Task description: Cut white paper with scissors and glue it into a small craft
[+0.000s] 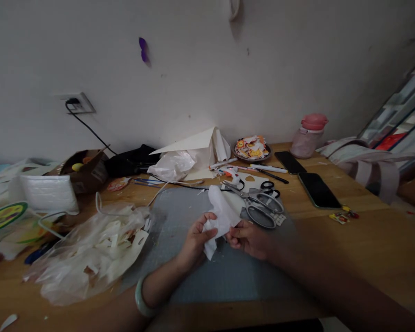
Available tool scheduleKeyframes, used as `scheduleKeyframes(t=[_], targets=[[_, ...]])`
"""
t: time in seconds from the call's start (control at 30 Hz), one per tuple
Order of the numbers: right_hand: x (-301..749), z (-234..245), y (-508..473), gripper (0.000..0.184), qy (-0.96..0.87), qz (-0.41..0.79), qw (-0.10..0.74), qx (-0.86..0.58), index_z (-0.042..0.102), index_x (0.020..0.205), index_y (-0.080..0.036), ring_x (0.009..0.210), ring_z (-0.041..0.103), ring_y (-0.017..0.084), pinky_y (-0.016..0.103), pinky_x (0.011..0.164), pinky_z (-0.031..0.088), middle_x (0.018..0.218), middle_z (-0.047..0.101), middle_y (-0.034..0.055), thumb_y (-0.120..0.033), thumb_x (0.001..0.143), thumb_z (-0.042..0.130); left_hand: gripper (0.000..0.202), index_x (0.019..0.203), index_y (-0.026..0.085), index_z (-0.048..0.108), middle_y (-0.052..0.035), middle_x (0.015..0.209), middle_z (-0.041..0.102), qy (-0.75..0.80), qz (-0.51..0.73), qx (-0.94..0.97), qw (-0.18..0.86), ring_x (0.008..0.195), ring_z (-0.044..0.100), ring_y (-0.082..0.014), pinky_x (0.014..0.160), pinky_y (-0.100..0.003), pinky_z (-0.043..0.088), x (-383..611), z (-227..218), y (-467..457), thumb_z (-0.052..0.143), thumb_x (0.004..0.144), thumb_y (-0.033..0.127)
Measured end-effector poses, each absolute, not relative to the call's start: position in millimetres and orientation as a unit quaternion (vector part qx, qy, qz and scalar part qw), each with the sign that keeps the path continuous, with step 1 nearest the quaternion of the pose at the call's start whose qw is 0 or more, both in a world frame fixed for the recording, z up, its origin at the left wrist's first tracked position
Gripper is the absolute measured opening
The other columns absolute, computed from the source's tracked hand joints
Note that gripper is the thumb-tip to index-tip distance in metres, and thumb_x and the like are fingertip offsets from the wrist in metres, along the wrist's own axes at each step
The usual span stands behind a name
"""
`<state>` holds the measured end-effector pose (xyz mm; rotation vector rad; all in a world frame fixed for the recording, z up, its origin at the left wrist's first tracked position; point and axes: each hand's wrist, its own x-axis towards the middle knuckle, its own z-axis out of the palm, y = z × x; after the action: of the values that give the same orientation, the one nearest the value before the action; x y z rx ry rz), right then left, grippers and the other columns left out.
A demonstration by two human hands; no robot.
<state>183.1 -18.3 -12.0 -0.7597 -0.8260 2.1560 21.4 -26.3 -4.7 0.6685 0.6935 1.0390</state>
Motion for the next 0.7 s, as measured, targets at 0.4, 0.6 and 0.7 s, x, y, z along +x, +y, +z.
scheduleKeyframes(t=[0.4, 0.6, 0.7], targets=[[201.3, -1.1, -2.1, 0.028, -0.169, 0.856, 0.44, -0.213, 0.057, 0.063, -0.012, 0.05, 0.042, 0.001, 0.011, 0.047, 0.033, 0.06, 0.051, -0.0046, -0.018, 0.055, 0.083, 0.044, 0.093, 0.017, 0.05, 0.0026, 0.064, 0.062, 0.368, 0.519, 0.269, 0.723, 0.047, 0.054, -0.0079, 0.044, -0.016, 0.042, 20.6, -0.7, -19.2, 0.074, 0.056, 0.013], [195.8, 0.2, -11.4, 0.025, -0.299, 0.823, 0.372, -0.307, 0.058, 0.06, -0.012, 0.051, 0.047, 0.004, 0.015, 0.049, 0.036, 0.061, 0.056, -0.0019, -0.025, 0.061, 0.079, 0.043, 0.09, 0.018, 0.052, 0.0036, 0.063, 0.061, 0.377, 0.534, 0.258, 0.712, 0.046, 0.053, -0.0071, 0.045, -0.015, 0.041, 19.3, 0.5, -15.3, 0.075, 0.055, 0.011], [189.0, -4.4, -15.7, 0.023, -0.298, 0.815, 0.362, -0.339, 0.059, 0.063, -0.013, 0.05, 0.047, 0.004, 0.016, 0.049, 0.036, 0.059, 0.055, -0.0032, -0.025, 0.061, 0.079, 0.042, 0.091, 0.018, 0.053, 0.0034, 0.063, 0.062, 0.38, 0.532, 0.264, 0.709, 0.047, 0.054, -0.0081, 0.045, -0.016, 0.042, 18.6, -0.4, -15.7, 0.074, 0.056, 0.012]])
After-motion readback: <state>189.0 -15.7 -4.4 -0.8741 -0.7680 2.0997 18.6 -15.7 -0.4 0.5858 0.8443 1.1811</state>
